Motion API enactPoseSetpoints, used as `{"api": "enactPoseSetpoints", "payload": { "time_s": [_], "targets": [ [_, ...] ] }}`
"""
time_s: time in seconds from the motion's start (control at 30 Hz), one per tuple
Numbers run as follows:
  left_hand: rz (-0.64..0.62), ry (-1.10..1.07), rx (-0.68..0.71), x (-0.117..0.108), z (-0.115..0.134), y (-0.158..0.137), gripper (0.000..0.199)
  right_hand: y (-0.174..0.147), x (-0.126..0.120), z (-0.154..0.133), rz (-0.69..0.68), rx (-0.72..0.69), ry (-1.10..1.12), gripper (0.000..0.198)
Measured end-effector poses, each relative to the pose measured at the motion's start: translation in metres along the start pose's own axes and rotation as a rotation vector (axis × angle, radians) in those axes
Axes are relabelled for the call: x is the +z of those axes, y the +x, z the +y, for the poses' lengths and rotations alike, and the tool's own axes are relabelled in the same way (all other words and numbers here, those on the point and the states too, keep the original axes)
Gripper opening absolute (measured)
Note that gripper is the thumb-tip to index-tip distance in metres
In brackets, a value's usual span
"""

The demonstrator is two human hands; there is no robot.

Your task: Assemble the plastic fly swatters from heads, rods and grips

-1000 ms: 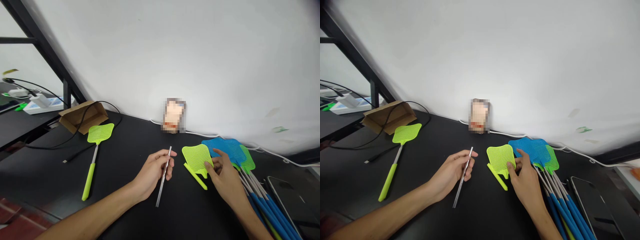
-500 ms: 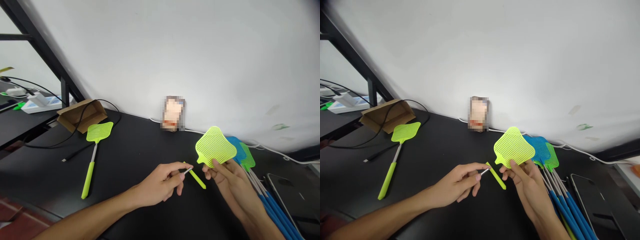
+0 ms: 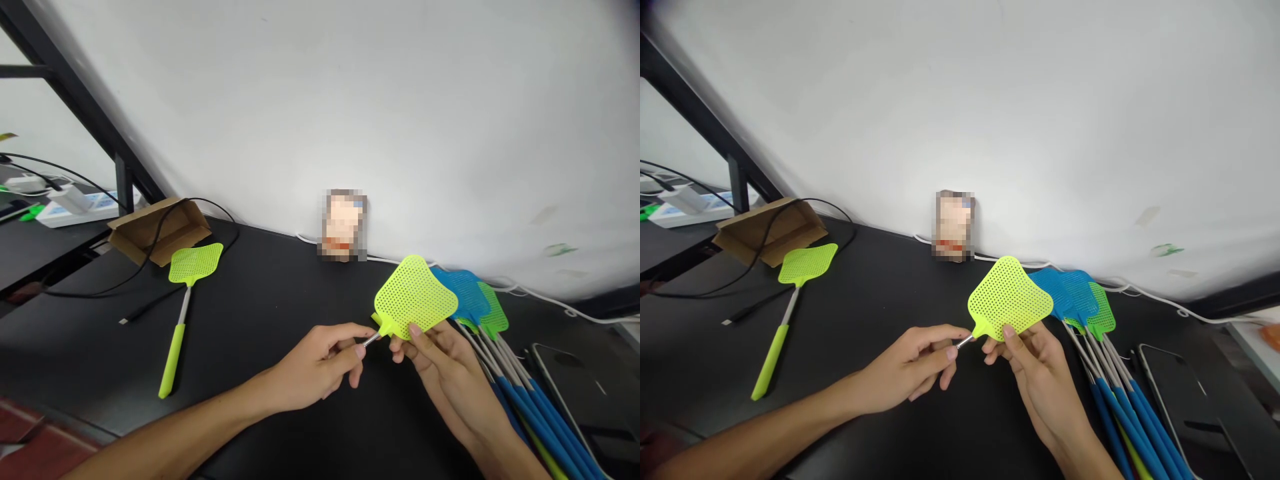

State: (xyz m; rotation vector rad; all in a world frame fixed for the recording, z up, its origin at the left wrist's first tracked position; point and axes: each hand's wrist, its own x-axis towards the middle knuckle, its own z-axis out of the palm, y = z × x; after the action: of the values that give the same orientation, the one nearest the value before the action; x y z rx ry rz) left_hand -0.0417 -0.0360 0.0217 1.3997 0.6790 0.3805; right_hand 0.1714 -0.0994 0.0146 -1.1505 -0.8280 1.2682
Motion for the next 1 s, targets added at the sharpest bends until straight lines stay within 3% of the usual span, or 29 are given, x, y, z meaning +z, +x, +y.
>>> {"api": "enactPoseSetpoints", "payload": {
  "time_s": [0.47,0.83,1.0],
  "targets": [
    [-0.016,0.032,0.011,-0.002,0.003,-0.001,0.040,-0.002,0.002,0.008,0.016,-0.021,0.015,0.019],
    [0.078,0.191,0.169,0.002,0.002,-0.005,0.042,-0.016,0.009,0.021,0.055,-0.109,-0.153,0.022],
    [0.204,0.419,0.300,0.005,0.004,-0.009,0.037,-0.029,0.021,0.029,0.158,-0.112,-0.201,0.027]
  ]
}}
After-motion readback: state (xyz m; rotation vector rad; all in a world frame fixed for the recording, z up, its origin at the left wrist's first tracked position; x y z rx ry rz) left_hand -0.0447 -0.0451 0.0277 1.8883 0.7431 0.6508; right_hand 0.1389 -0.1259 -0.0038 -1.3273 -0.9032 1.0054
